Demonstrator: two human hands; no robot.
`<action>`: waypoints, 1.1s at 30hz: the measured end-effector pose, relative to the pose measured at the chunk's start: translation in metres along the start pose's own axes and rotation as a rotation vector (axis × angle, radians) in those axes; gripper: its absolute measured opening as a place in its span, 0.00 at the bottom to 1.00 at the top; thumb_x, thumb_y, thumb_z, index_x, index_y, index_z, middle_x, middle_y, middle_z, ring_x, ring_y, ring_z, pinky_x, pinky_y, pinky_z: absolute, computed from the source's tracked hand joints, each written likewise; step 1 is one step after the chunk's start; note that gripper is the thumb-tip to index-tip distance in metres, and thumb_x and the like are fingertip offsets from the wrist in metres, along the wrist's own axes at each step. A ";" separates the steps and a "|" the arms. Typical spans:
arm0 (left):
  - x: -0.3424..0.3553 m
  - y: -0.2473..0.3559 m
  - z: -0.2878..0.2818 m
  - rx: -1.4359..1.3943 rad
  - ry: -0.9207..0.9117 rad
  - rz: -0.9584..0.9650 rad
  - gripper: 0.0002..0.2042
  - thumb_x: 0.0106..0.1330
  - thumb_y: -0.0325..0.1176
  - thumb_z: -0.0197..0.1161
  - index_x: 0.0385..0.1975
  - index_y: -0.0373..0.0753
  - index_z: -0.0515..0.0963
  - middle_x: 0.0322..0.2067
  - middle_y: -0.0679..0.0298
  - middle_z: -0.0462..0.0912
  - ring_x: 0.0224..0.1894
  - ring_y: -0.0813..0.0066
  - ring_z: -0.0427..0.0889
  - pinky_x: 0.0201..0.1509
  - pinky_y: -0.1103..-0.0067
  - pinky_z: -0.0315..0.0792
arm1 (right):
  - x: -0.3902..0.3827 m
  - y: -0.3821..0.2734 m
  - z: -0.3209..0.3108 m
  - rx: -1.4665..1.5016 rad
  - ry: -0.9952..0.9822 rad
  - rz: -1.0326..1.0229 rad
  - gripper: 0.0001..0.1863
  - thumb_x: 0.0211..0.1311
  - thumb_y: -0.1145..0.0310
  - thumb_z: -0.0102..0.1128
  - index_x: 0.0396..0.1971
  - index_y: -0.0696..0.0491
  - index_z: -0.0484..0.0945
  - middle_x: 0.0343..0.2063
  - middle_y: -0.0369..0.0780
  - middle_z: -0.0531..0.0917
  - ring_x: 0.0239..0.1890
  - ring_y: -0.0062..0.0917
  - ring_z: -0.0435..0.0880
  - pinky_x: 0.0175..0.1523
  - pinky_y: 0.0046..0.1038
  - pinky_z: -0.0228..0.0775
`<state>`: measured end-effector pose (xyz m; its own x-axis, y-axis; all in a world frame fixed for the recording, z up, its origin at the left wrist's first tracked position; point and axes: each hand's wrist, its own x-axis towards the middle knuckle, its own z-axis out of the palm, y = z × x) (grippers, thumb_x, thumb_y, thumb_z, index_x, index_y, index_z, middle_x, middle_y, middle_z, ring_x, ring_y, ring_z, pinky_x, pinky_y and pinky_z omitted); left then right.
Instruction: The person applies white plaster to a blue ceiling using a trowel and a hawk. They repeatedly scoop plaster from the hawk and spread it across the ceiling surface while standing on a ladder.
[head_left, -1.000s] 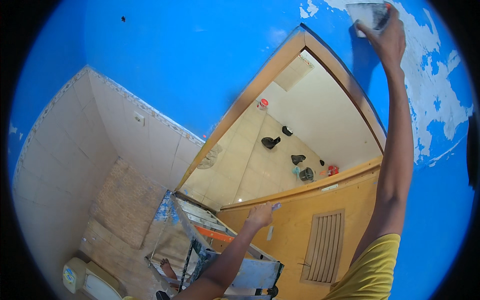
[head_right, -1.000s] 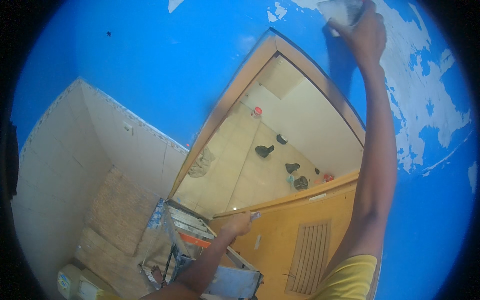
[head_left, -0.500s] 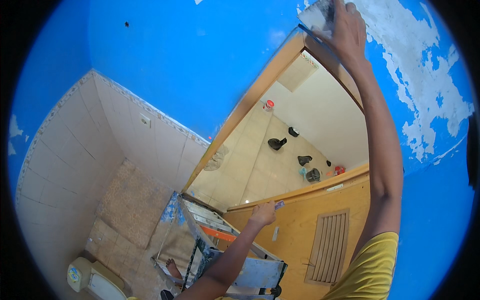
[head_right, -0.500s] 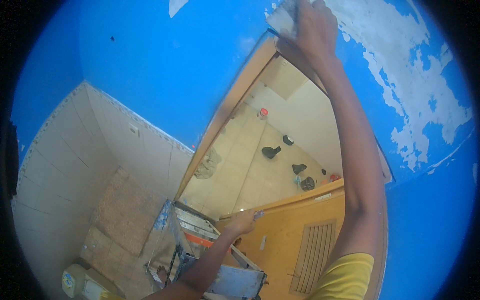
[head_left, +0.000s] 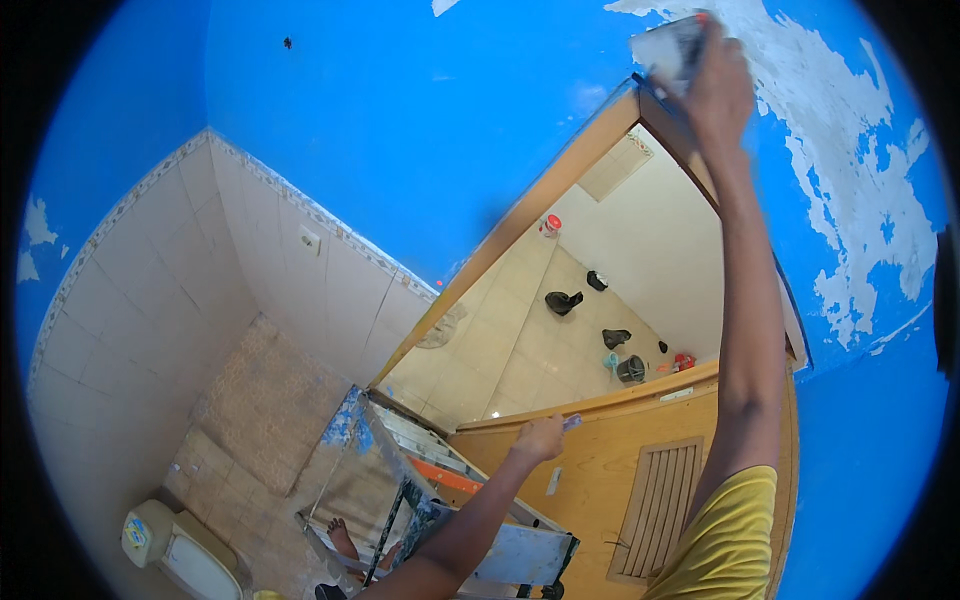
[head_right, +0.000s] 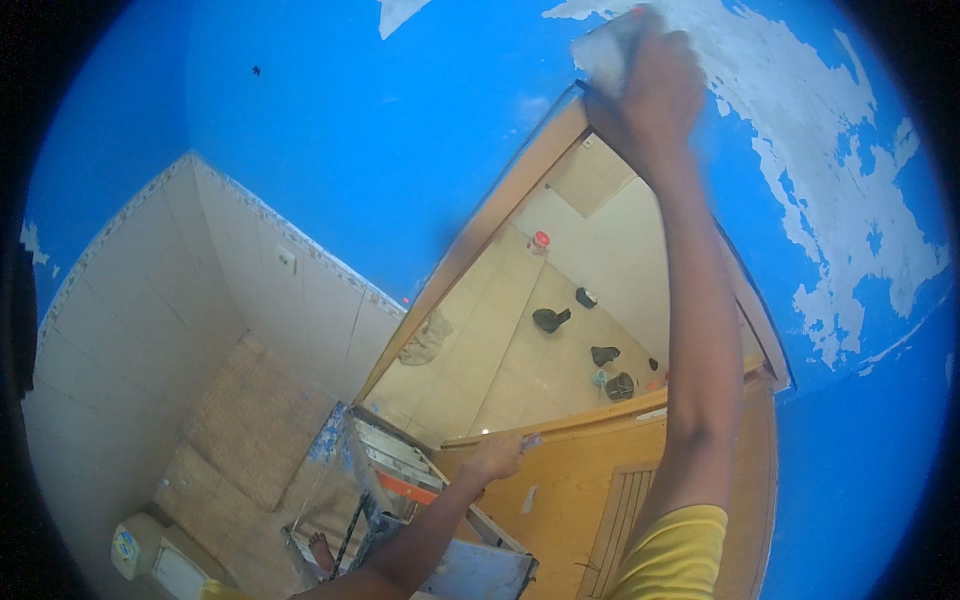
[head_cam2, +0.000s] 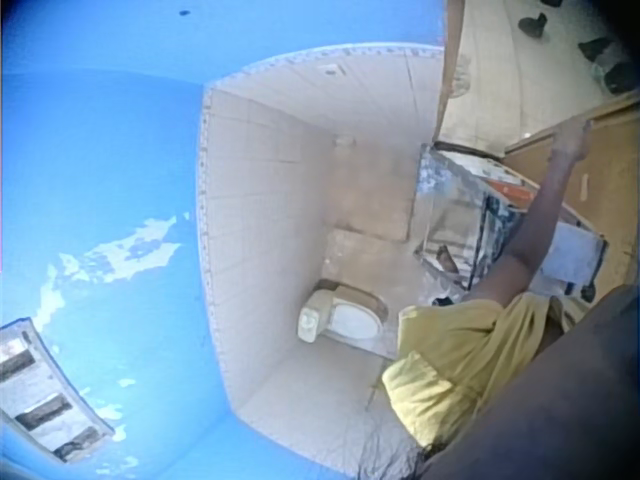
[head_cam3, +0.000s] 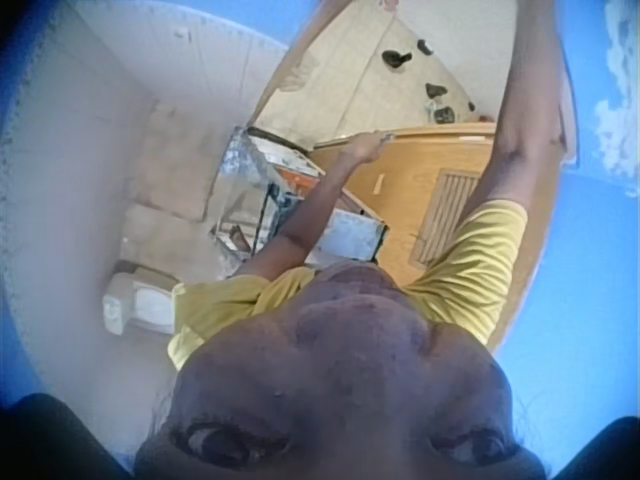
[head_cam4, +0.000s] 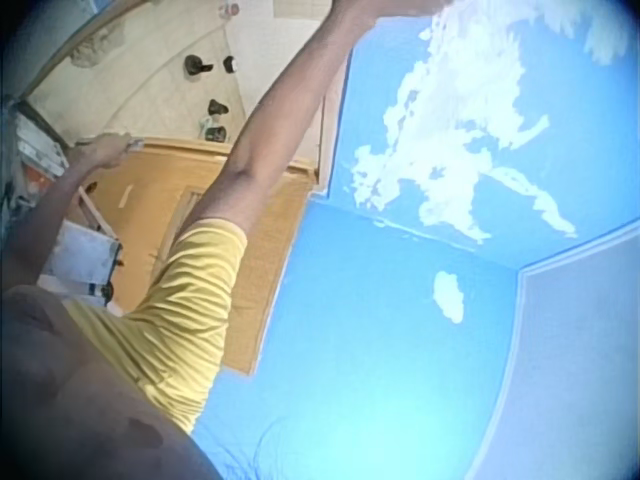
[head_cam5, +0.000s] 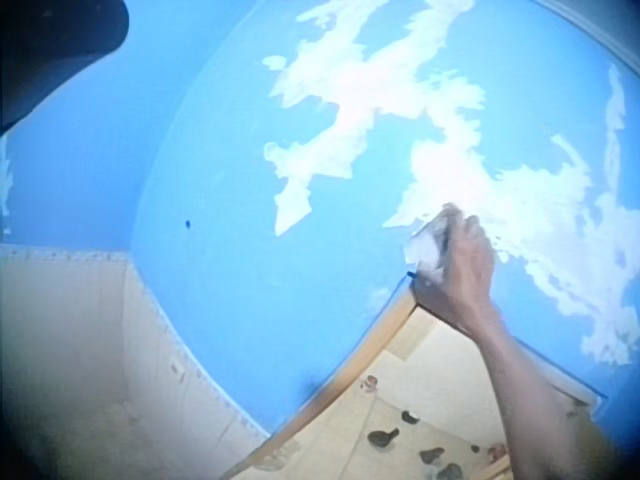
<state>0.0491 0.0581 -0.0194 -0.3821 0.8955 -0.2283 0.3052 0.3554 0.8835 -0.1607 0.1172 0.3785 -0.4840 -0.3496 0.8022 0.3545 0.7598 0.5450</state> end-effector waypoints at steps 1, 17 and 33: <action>0.000 -0.002 0.000 0.010 0.001 0.006 0.14 0.58 0.31 0.49 0.42 0.32 0.67 0.40 0.45 0.77 0.45 0.52 0.76 0.49 0.64 0.68 | -0.003 -0.014 0.000 -0.012 -0.041 -0.025 0.41 0.35 0.56 0.72 0.53 0.48 0.63 0.34 0.44 0.74 0.36 0.39 0.75 0.38 0.36 0.68; -0.001 0.001 -0.008 -0.044 0.010 -0.025 0.15 0.58 0.31 0.49 0.45 0.34 0.68 0.41 0.47 0.77 0.47 0.55 0.76 0.52 0.64 0.66 | 0.017 -0.013 -0.010 0.103 -0.021 0.166 0.42 0.36 0.59 0.71 0.55 0.48 0.61 0.40 0.46 0.74 0.42 0.40 0.75 0.45 0.36 0.68; -0.005 -0.002 -0.044 -0.315 0.543 -0.077 0.13 0.61 0.34 0.50 0.37 0.29 0.64 0.24 0.43 0.78 0.31 0.48 0.79 0.38 0.61 0.72 | -0.288 -0.084 -0.138 0.926 -0.179 1.193 0.26 0.62 0.55 0.51 0.50 0.60 0.62 0.43 0.42 0.70 0.45 0.25 0.69 0.48 0.28 0.64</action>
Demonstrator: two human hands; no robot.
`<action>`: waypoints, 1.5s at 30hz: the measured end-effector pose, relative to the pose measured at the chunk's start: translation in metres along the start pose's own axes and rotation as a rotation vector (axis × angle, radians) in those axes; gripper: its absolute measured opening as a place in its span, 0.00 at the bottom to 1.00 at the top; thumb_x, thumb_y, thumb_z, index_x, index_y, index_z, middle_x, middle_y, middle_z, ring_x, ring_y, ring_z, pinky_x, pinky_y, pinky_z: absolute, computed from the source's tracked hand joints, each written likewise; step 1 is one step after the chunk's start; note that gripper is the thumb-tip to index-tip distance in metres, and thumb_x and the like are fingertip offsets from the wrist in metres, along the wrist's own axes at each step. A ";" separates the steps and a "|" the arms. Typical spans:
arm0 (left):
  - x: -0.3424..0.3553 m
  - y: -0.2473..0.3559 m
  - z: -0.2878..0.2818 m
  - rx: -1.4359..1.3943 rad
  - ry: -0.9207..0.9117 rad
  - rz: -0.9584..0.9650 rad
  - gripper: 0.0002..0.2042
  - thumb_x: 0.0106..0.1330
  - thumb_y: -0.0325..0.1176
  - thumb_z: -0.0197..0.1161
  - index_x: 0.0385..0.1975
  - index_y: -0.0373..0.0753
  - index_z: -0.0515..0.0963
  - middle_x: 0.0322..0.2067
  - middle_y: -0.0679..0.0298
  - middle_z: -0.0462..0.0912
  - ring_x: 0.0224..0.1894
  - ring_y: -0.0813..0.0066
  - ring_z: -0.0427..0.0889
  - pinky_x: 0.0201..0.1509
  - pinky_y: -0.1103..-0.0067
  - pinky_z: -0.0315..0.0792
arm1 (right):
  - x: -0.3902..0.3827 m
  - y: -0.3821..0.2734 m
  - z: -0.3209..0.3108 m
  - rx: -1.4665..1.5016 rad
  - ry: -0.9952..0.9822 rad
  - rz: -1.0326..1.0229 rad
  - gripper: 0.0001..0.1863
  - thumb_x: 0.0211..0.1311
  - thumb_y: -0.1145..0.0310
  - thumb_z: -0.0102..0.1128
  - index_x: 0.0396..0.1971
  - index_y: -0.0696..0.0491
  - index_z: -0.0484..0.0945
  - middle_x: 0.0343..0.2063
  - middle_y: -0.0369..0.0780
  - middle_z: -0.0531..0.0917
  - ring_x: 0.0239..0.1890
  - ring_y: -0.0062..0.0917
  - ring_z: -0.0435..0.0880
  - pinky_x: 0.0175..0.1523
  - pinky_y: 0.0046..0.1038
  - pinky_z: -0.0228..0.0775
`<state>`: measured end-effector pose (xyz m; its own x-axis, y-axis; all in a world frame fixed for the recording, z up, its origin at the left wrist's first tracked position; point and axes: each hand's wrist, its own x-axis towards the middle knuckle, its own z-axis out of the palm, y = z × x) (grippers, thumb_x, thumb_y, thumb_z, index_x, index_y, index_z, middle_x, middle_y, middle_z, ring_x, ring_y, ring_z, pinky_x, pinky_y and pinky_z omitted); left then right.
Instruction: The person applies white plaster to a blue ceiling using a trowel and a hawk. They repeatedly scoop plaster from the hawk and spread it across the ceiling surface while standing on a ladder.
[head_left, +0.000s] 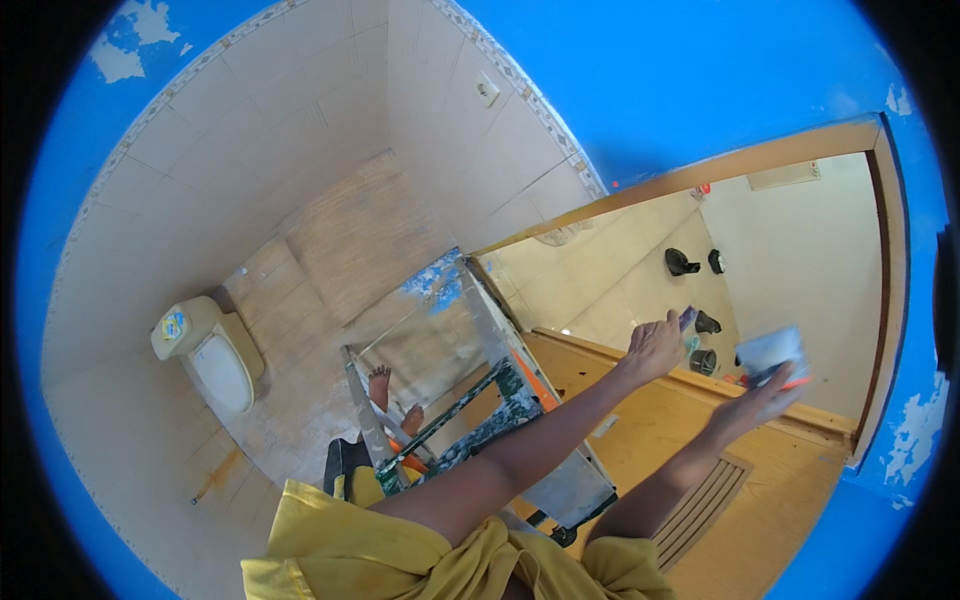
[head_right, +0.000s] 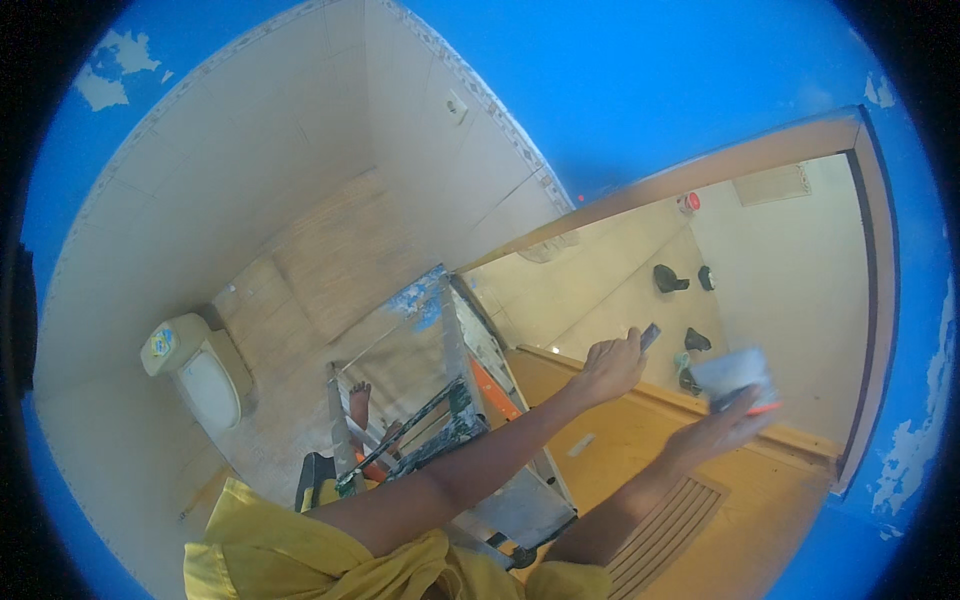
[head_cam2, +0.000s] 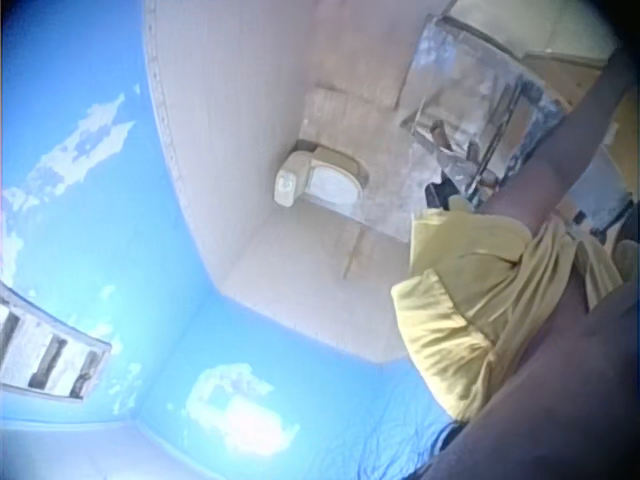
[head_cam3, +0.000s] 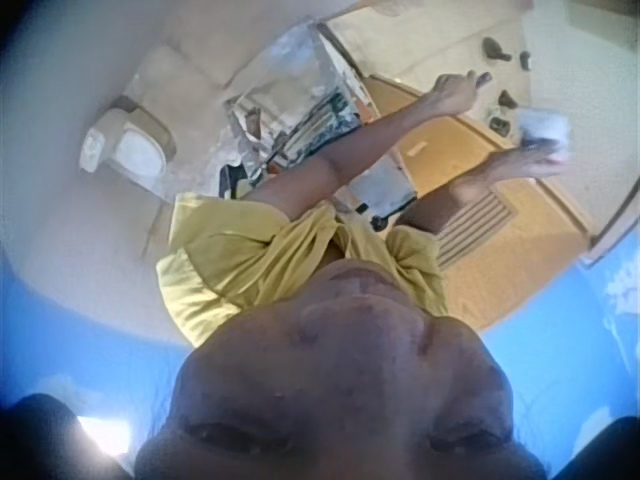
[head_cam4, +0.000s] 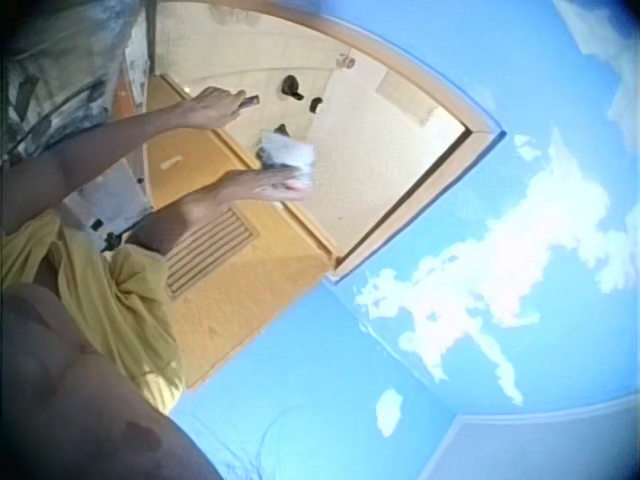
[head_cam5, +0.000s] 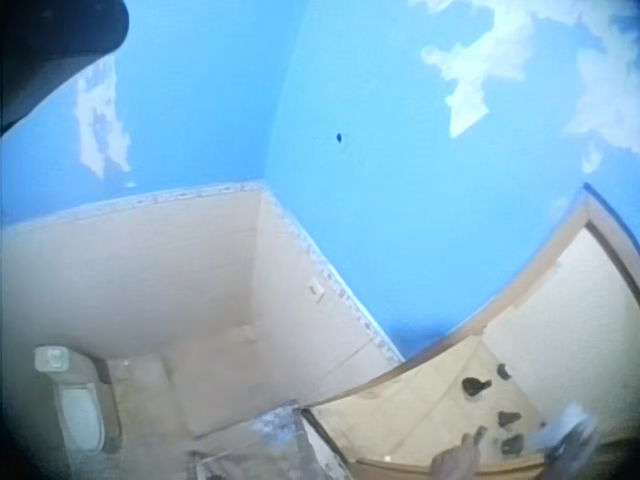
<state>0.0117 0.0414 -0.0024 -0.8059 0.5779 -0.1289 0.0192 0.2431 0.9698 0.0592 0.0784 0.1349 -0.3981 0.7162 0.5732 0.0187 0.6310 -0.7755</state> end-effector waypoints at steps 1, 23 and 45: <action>0.001 0.001 -0.003 -0.015 0.042 0.003 0.14 0.61 0.35 0.50 0.37 0.29 0.63 0.23 0.42 0.77 0.29 0.48 0.80 0.36 0.60 0.72 | -0.013 0.039 -0.015 0.090 0.037 0.121 0.26 0.62 0.54 0.51 0.50 0.59 0.63 0.43 0.42 0.70 0.45 0.25 0.70 0.46 0.27 0.64; -0.016 0.008 -0.041 0.023 0.322 0.046 0.21 0.66 0.43 0.40 0.44 0.27 0.57 0.19 0.43 0.75 0.25 0.44 0.76 0.31 0.59 0.68 | -0.092 0.160 -0.006 1.028 0.057 1.258 0.09 0.58 0.62 0.42 0.25 0.52 0.64 0.15 0.36 0.67 0.17 0.23 0.65 0.20 0.24 0.57; -0.350 -0.014 -0.120 0.638 0.501 -0.257 0.24 0.59 0.47 0.57 0.44 0.34 0.61 0.32 0.49 0.73 0.34 0.51 0.75 0.35 0.67 0.70 | -0.121 0.150 0.015 1.250 0.013 1.434 0.12 0.47 0.59 0.60 0.18 0.47 0.66 0.15 0.33 0.70 0.17 0.21 0.67 0.20 0.22 0.53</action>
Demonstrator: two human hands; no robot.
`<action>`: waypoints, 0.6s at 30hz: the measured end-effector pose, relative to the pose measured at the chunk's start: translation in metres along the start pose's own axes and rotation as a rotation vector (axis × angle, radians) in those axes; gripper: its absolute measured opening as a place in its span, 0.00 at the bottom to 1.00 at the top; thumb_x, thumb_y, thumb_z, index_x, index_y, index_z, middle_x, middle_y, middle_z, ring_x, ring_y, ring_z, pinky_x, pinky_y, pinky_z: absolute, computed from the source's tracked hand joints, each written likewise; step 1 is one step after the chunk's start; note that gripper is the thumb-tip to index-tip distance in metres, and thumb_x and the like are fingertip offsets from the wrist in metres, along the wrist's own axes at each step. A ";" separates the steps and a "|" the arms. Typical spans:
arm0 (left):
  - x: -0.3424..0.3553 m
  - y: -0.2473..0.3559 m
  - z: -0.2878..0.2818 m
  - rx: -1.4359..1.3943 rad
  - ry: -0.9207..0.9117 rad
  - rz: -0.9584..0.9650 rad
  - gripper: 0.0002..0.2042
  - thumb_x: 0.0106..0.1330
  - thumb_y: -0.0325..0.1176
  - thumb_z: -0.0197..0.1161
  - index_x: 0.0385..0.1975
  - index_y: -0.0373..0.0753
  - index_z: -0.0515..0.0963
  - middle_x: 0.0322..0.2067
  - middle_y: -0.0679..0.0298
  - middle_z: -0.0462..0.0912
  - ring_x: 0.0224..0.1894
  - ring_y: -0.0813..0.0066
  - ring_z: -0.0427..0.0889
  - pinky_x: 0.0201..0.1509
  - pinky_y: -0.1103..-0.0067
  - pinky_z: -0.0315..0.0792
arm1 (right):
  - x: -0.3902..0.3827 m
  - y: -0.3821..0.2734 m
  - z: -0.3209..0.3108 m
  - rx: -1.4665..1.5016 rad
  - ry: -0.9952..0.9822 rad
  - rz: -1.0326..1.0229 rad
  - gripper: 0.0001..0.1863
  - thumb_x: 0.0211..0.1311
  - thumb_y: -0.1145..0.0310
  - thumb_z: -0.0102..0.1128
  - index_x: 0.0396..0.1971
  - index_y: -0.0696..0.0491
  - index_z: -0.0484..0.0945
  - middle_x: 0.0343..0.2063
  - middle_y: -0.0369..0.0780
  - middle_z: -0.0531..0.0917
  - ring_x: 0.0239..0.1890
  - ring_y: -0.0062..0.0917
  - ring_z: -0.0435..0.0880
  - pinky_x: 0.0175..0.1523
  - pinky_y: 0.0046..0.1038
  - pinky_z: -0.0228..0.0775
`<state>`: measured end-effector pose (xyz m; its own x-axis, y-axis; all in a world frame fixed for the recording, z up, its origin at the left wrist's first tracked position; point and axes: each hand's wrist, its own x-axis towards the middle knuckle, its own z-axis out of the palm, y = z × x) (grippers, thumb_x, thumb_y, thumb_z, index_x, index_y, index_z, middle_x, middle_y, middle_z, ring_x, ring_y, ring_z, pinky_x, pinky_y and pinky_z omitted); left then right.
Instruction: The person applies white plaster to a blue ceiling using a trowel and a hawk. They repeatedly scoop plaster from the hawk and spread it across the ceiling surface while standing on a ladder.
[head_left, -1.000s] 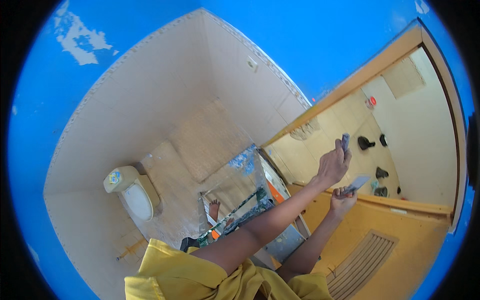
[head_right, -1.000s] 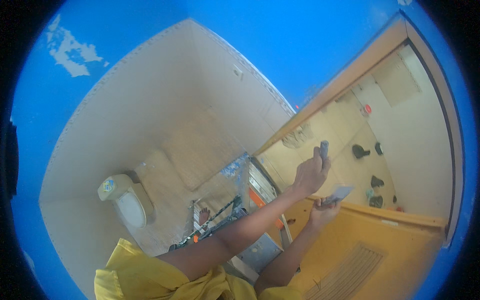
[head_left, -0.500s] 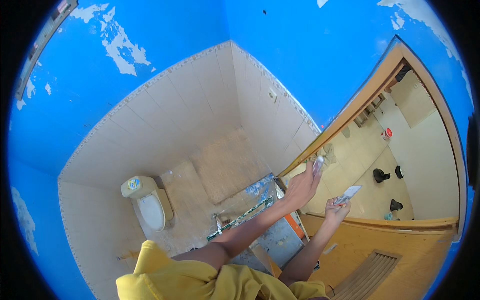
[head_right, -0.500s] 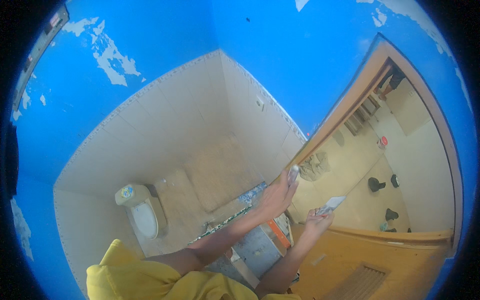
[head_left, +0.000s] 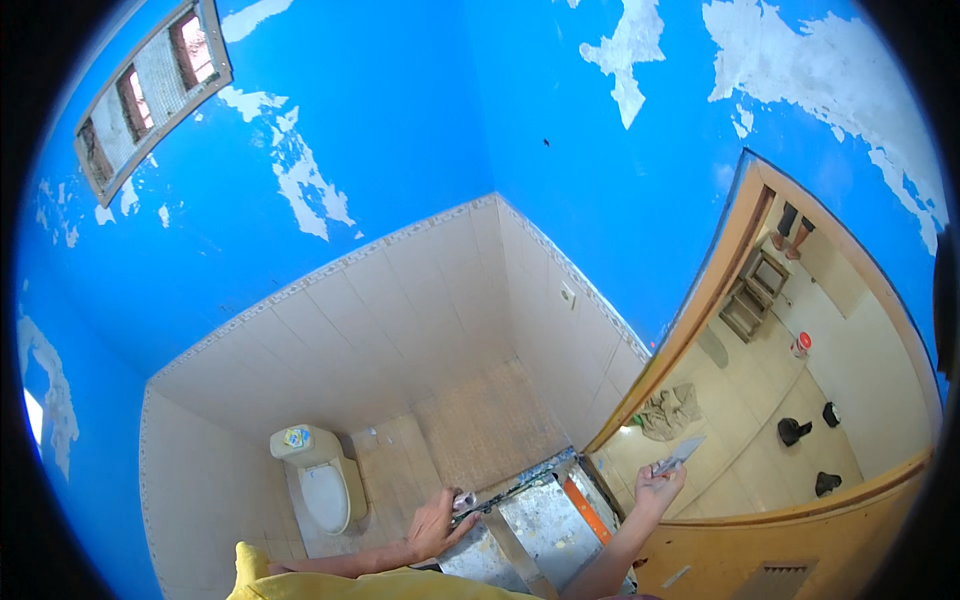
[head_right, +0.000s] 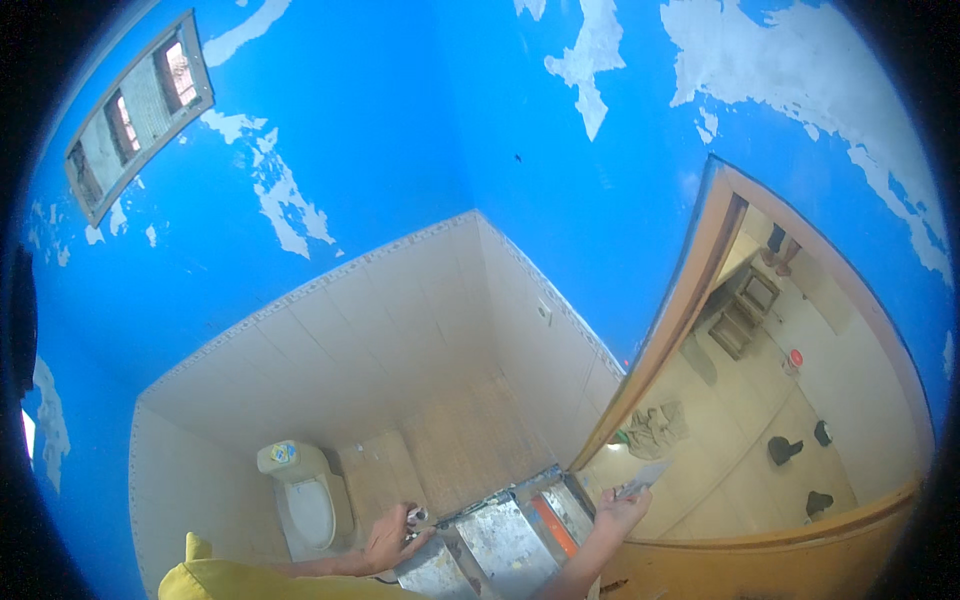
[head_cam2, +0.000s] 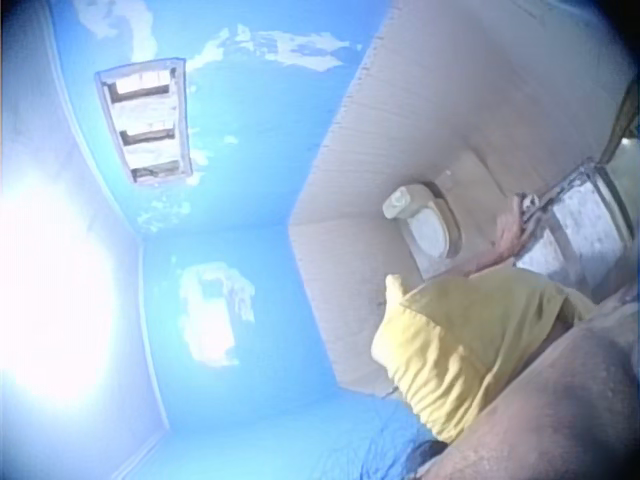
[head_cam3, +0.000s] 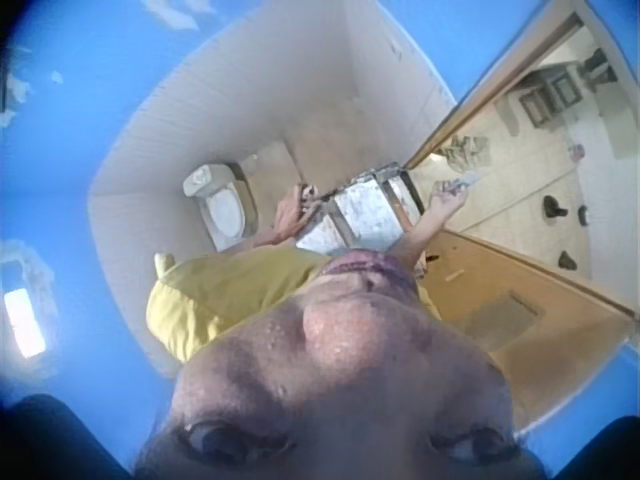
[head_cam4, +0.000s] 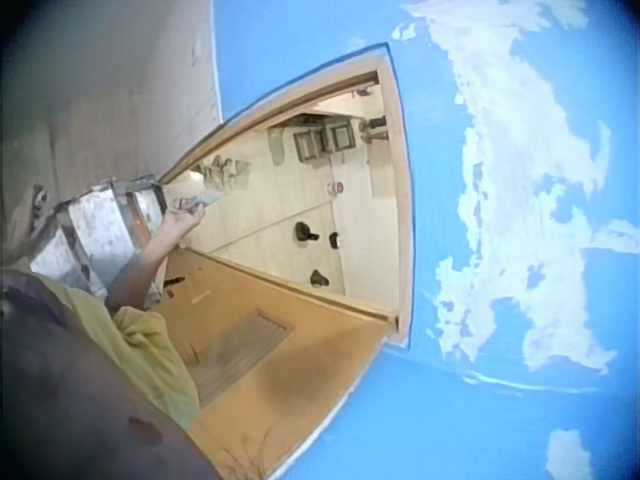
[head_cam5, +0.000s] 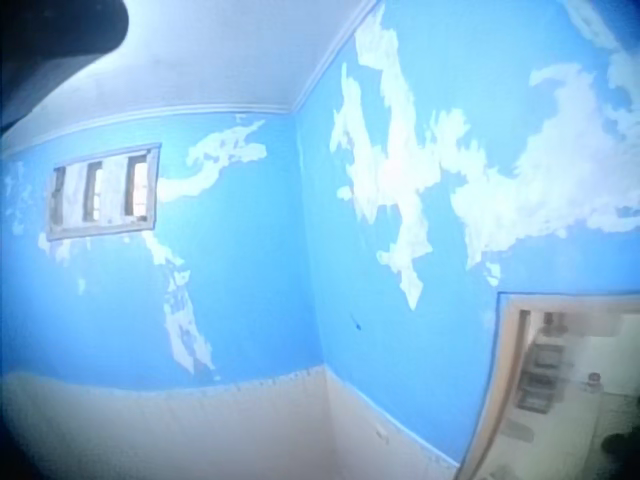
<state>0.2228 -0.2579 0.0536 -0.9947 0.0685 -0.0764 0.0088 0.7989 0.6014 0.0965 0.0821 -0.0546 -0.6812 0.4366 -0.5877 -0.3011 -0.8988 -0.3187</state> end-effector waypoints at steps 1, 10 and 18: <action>-0.004 0.001 -0.002 -0.025 -0.015 -0.021 0.24 0.60 0.47 0.56 0.44 0.35 0.61 0.30 0.50 0.74 0.31 0.51 0.76 0.32 0.67 0.71 | -0.003 0.000 0.001 -0.052 0.005 -0.050 0.13 0.48 0.59 0.60 0.18 0.47 0.66 0.15 0.32 0.71 0.17 0.20 0.67 0.21 0.22 0.53; 0.005 -0.001 0.007 0.093 -0.271 -0.034 0.28 0.57 0.54 0.57 0.44 0.37 0.60 0.24 0.47 0.77 0.29 0.47 0.78 0.31 0.63 0.73 | -0.012 -0.010 0.003 0.064 0.020 0.017 0.13 0.49 0.57 0.60 0.18 0.48 0.68 0.16 0.32 0.73 0.16 0.18 0.68 0.20 0.20 0.55; 0.006 -0.001 0.012 0.054 -0.194 -0.022 0.26 0.58 0.52 0.57 0.44 0.37 0.61 0.25 0.46 0.77 0.30 0.46 0.78 0.32 0.63 0.73 | -0.006 -0.021 -0.003 0.096 0.024 0.013 0.12 0.49 0.58 0.58 0.18 0.46 0.67 0.15 0.31 0.72 0.15 0.19 0.67 0.19 0.21 0.54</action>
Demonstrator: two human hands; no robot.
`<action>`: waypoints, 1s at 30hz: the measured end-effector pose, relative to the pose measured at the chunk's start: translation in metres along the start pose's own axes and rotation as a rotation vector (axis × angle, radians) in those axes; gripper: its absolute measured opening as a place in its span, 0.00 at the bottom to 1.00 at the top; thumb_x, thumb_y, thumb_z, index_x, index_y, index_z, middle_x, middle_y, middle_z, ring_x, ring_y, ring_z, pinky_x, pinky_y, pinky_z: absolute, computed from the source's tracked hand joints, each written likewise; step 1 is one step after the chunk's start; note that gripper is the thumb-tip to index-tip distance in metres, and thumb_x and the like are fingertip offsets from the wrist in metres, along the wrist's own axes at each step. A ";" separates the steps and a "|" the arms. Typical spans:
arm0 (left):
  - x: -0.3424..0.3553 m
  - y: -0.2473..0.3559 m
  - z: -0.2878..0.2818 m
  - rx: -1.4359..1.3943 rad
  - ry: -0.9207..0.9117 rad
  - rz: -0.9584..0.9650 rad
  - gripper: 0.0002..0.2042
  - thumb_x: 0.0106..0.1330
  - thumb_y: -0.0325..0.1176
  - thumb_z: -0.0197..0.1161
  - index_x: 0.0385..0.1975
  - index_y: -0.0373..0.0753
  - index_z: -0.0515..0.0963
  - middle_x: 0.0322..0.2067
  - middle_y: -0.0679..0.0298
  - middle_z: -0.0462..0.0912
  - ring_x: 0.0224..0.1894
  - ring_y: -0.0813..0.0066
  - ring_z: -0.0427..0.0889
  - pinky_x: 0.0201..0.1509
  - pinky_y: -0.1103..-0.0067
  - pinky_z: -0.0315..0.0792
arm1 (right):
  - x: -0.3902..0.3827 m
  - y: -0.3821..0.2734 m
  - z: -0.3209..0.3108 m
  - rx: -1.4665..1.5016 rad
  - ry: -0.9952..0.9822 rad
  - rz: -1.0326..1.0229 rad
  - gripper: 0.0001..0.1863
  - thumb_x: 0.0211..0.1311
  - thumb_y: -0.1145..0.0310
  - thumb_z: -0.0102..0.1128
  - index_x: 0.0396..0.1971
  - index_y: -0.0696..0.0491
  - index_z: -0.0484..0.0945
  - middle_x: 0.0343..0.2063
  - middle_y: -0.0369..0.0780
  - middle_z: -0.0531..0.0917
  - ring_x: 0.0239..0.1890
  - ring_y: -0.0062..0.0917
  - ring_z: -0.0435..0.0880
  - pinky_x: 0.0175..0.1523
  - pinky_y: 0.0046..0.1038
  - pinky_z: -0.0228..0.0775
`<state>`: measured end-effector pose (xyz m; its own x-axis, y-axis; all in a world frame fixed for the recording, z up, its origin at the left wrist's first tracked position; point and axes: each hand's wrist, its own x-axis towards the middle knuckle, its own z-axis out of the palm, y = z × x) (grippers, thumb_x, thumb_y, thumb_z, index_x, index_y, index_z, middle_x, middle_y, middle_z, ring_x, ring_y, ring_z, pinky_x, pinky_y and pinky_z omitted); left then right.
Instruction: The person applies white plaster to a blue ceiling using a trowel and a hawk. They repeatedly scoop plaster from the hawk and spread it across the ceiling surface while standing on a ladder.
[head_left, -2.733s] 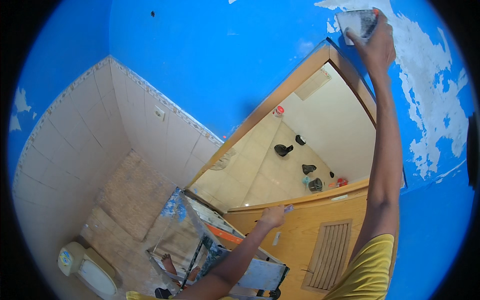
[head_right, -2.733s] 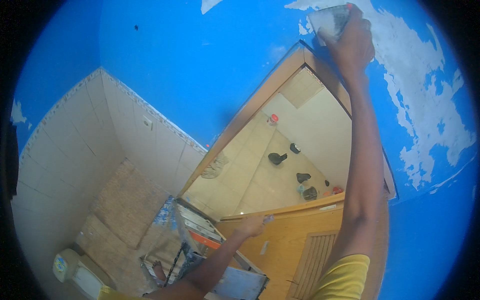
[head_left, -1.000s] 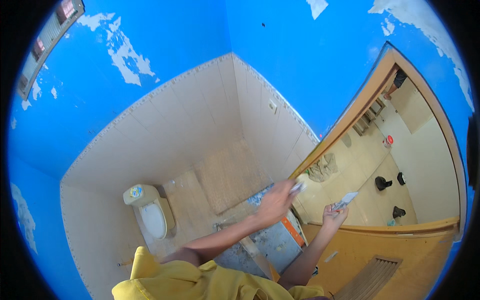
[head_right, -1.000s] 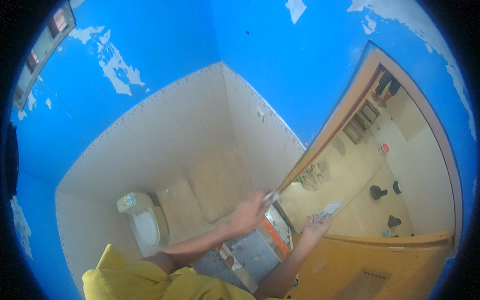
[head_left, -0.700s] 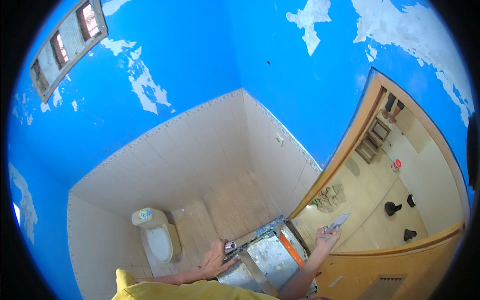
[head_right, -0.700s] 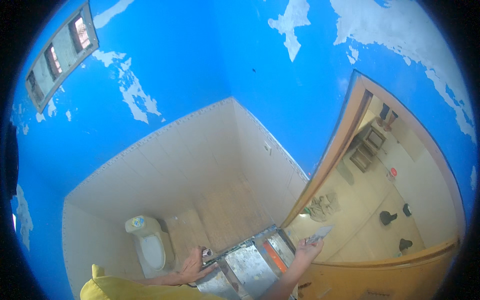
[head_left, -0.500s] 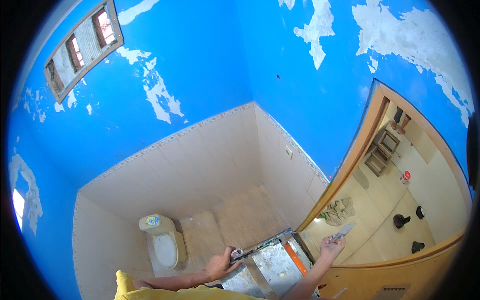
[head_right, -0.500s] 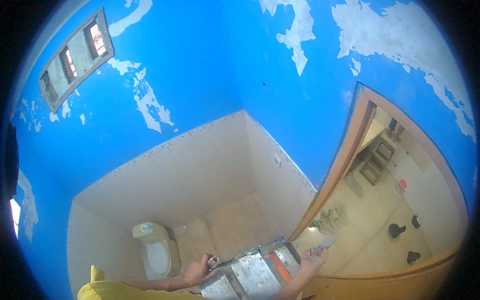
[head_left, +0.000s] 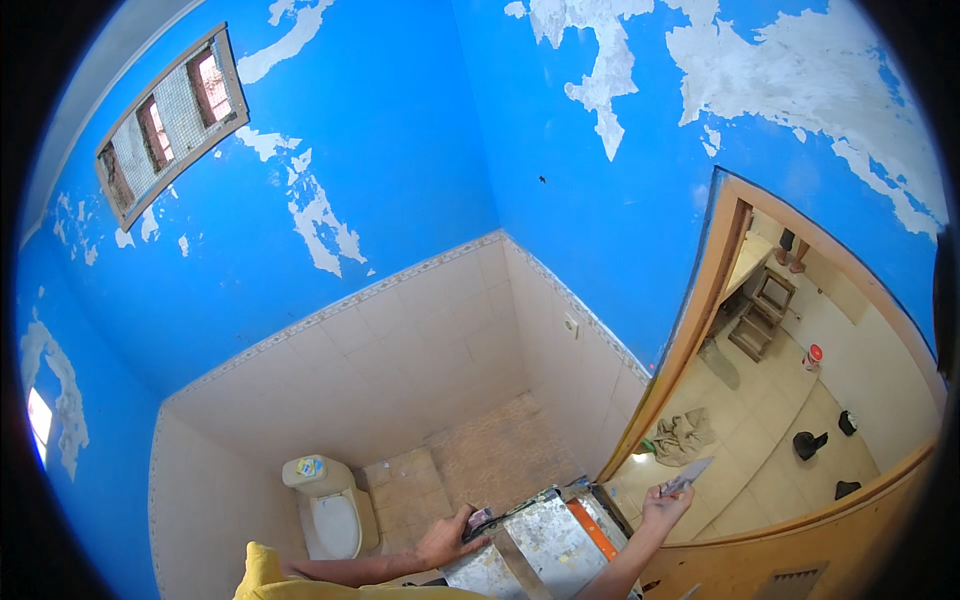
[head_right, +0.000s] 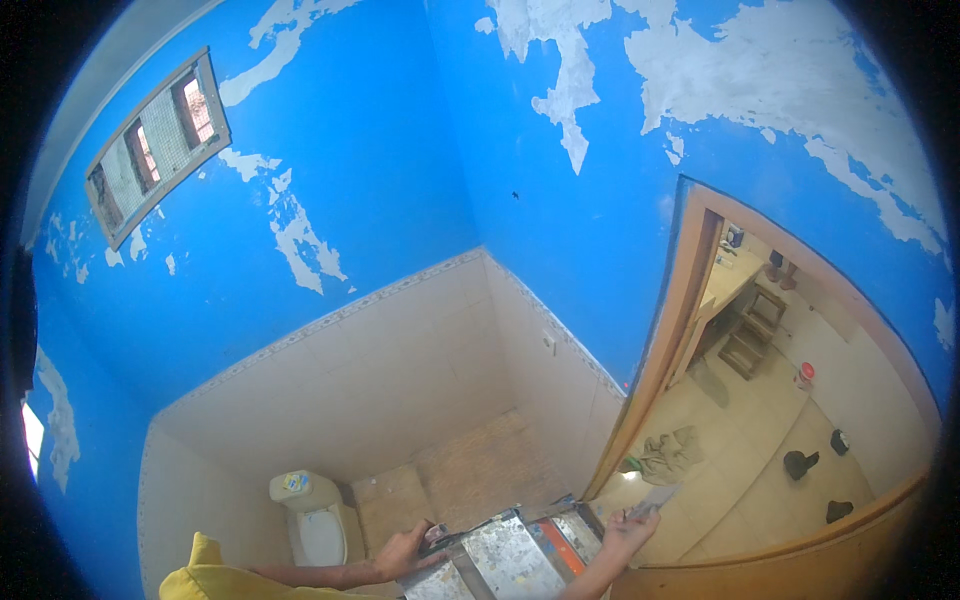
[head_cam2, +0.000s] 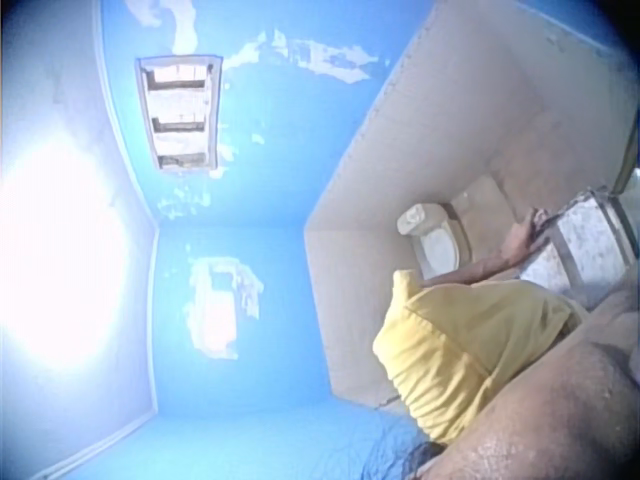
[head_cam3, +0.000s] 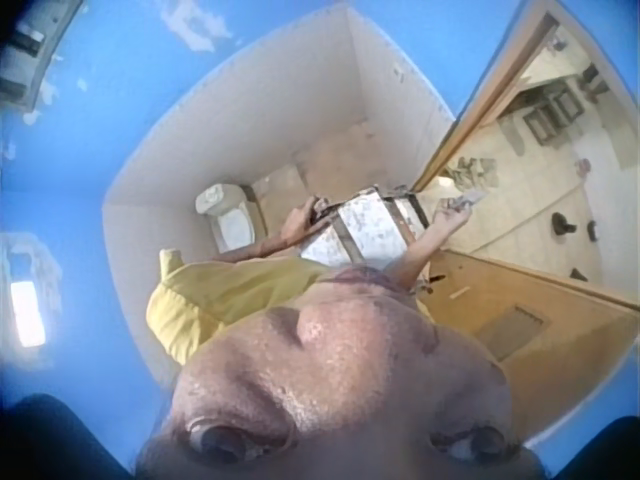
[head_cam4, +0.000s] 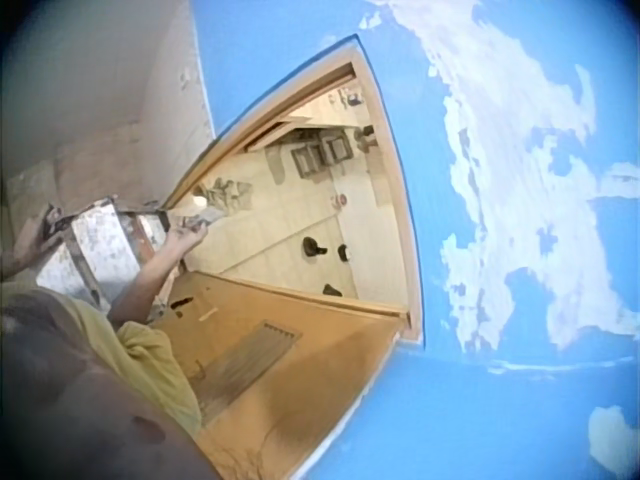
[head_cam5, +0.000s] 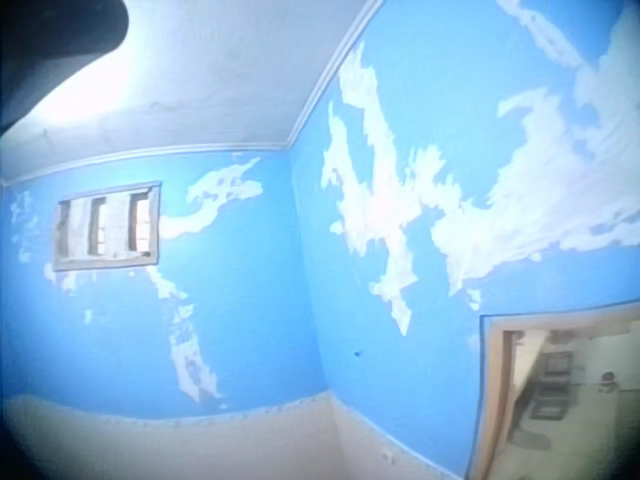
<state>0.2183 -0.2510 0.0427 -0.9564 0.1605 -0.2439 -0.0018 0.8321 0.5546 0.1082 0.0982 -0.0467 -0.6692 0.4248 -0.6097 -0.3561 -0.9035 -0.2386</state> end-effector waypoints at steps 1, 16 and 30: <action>0.000 0.001 0.000 -0.016 0.008 -0.003 0.25 0.58 0.52 0.57 0.44 0.37 0.61 0.25 0.46 0.77 0.30 0.46 0.78 0.32 0.63 0.73 | 0.001 -0.001 -0.001 -0.005 -0.007 -0.003 0.12 0.49 0.58 0.58 0.18 0.46 0.67 0.15 0.31 0.72 0.15 0.19 0.67 0.19 0.21 0.54; -0.003 -0.005 -0.004 -0.079 0.119 0.023 0.18 0.58 0.46 0.58 0.35 0.37 0.66 0.20 0.50 0.76 0.24 0.49 0.77 0.26 0.63 0.68 | 0.002 0.005 0.001 -0.015 -0.076 -0.016 0.13 0.51 0.55 0.57 0.21 0.48 0.68 0.15 0.32 0.71 0.14 0.19 0.66 0.18 0.21 0.53; 0.006 -0.018 -0.004 -0.251 0.057 0.061 0.15 0.56 0.44 0.59 0.37 0.41 0.69 0.22 0.56 0.78 0.26 0.57 0.78 0.28 0.70 0.69 | -0.010 0.008 0.029 -0.114 -0.089 -0.216 0.15 0.53 0.50 0.55 0.20 0.43 0.65 0.13 0.30 0.68 0.12 0.18 0.65 0.17 0.20 0.55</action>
<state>0.2114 -0.2674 0.0347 -0.9718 0.1701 -0.1631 -0.0096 0.6628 0.7487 0.0931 0.0880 -0.0208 -0.6421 0.6074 -0.4677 -0.4246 -0.7897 -0.4428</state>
